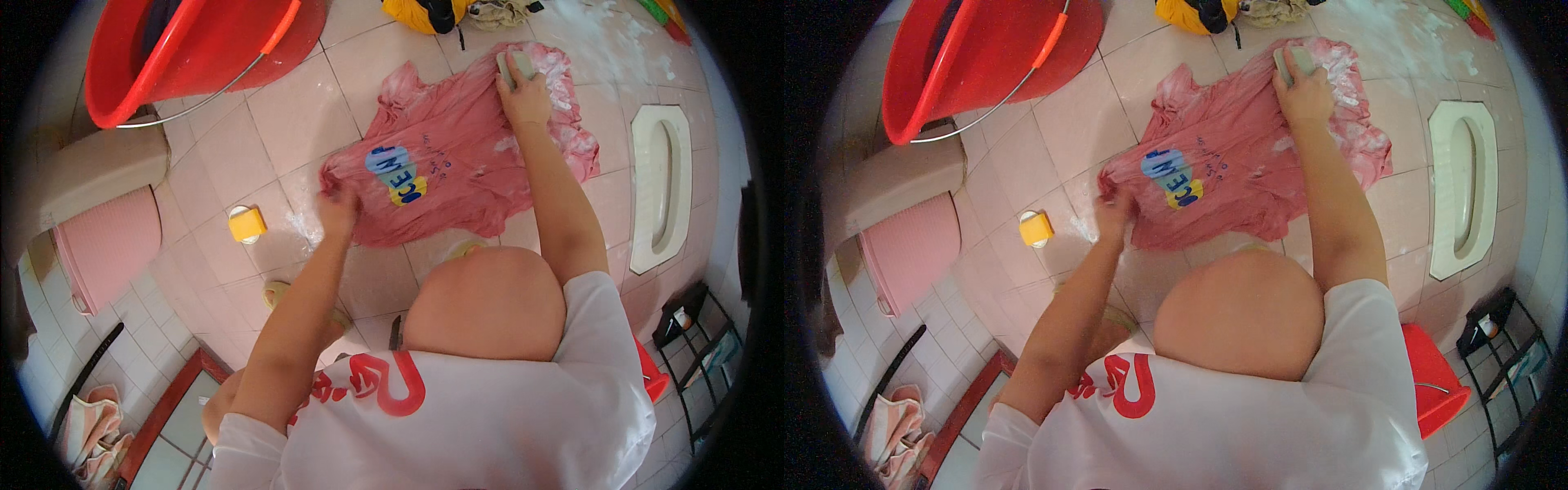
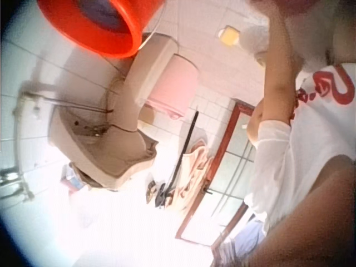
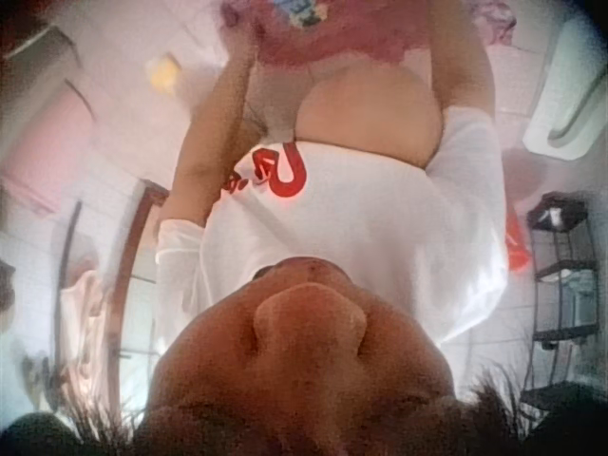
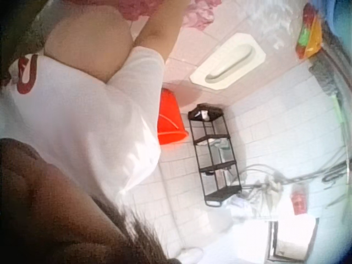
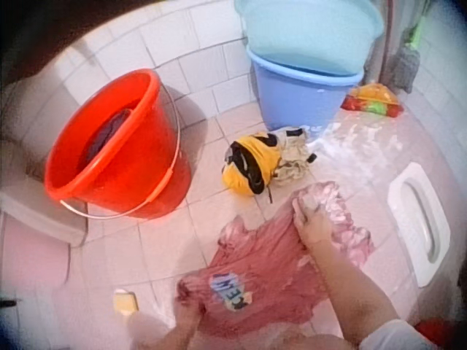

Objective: The person washes clothes by hand on a bathroom floor, applying soap to a yellow shirt and then a pink shirt while scrubbing them against the tiles.

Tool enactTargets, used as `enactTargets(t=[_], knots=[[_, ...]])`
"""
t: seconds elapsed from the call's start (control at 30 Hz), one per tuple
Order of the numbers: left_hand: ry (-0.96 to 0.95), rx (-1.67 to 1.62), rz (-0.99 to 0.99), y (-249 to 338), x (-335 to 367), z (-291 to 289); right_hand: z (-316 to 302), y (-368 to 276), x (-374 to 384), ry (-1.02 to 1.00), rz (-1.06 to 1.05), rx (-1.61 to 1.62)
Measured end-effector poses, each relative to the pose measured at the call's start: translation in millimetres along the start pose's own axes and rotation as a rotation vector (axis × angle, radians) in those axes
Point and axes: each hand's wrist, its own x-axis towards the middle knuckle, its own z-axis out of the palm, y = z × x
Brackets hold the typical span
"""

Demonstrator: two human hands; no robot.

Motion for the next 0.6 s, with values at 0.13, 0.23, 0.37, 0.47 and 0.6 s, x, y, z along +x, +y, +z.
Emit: enactTargets(t=[0.13,0.23,0.37,0.47,0.6], knots=[[-0.442,0.667,0.278,15,-46,7,4,-55,-71,-0.038,-0.188,0.223],[-0.65,0.321,0.153,-19,-18,0,8,-105,-148,-0.158,-0.607,0.371],[-0.499,0.327,0.255,-20,-21,-46,-25,-45,-110,-0.263,-0.538,0.256],[-0.481,0.101,0.072,-24,-17,-32,-20,75,-84,0.033,-0.191,-0.02],[-0.399,-0.519,-0.091,0,-28,-6,-28,31,-102,0.011,0.147,0.083]])
